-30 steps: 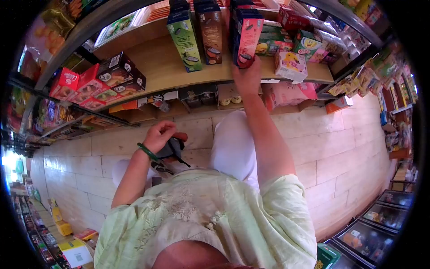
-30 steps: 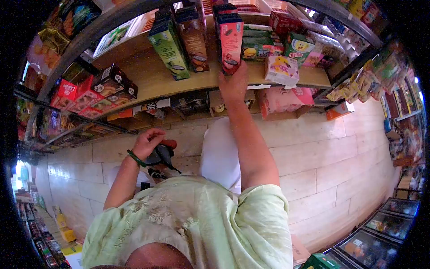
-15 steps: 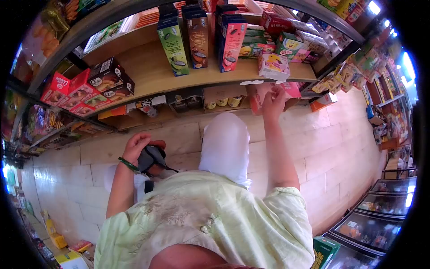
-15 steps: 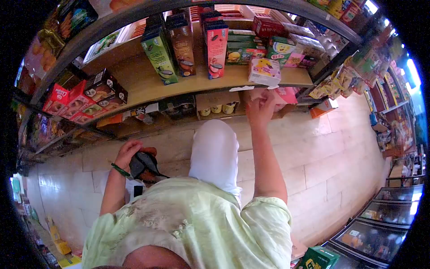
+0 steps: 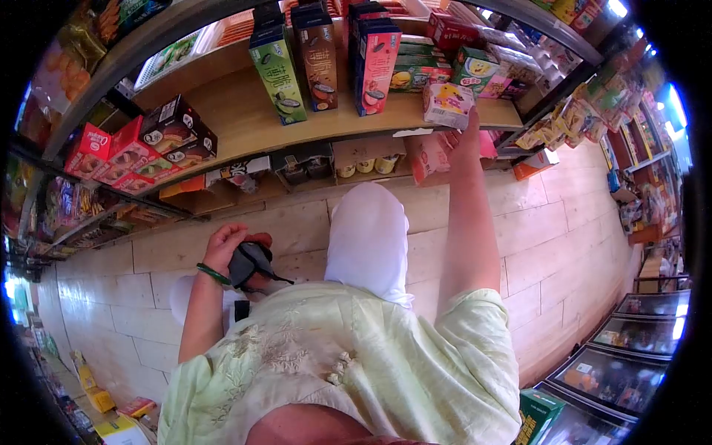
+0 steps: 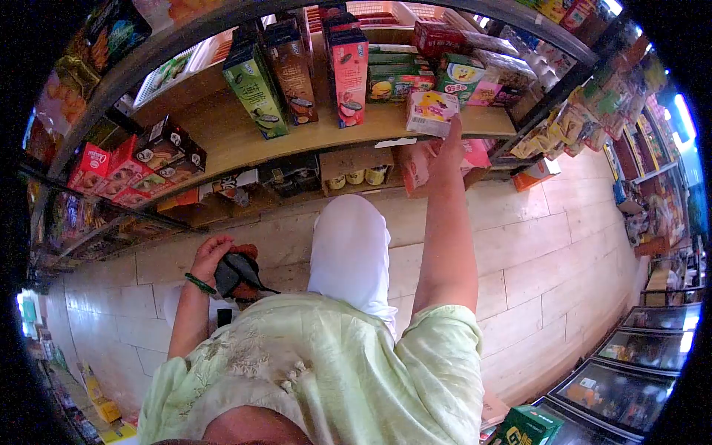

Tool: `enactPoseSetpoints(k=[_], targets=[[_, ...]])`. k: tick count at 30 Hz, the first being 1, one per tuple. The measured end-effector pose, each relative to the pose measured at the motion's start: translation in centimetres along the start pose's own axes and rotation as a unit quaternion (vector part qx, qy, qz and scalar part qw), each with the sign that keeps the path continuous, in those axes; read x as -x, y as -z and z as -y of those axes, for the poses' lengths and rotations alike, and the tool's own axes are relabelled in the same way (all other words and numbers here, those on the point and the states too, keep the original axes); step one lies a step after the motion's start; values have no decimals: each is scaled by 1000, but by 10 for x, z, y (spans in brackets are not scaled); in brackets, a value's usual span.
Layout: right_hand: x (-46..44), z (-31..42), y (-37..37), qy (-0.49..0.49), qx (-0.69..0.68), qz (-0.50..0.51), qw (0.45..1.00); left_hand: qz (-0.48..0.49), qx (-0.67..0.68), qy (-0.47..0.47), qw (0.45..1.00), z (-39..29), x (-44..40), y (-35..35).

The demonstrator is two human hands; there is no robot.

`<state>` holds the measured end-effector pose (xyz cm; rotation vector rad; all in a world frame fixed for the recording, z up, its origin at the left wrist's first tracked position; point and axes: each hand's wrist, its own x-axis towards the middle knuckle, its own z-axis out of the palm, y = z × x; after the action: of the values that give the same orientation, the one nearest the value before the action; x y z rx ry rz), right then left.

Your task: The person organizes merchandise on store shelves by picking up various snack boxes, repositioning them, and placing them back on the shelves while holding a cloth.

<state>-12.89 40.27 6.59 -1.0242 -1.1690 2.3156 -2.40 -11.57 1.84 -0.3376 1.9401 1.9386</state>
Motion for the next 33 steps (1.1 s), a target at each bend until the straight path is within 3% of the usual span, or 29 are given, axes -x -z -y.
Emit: enactPoseSetpoints(k=[6, 11, 14, 18, 20, 21, 23, 27, 29, 30, 31, 33], targets=[[-7, -1, 2, 33, -22, 67, 997, -29, -21, -8, 999, -4, 7, -10], [17, -9, 12, 48, -86, 31, 995, -31, -22, 4, 999, 8, -5, -3], [54, -17, 31, 98, -115, 188, 971, -17, -3, -6, 1000, 9, 0, -2], [112, -26, 23, 69, -114, 242, 961, -38, -18, -9, 999, 13, -1, 4], [129, -31, 16, 36, -94, 349, 932, -18, -20, -23, 999, 17, -4, 6], [129, -39, 12, 35, -88, 359, 929, -5, 31, -29, 999, 19, -3, 8], [122, -60, 6, -99, -131, 341, 925, -9, 39, -31, 999, 6, 4, 4], [158, -80, -23, -30, -5, 408, 913, -21, 38, -63, 997, 13, 5, 17], [183, -80, -41, -44, 17, 421, 906, 8, 162, -23, 986, 6, 19, 24], [194, -75, -50, -66, 21, 421, 905, 0, 159, -45, 986, 26, 10, 36], [200, -72, -56, -64, 27, 438, 896, 5, 221, -6, 975, 44, -2, 47], [216, -61, -69, -56, 38, 472, 879, 53, 304, 31, 951, 21, 20, 54]])
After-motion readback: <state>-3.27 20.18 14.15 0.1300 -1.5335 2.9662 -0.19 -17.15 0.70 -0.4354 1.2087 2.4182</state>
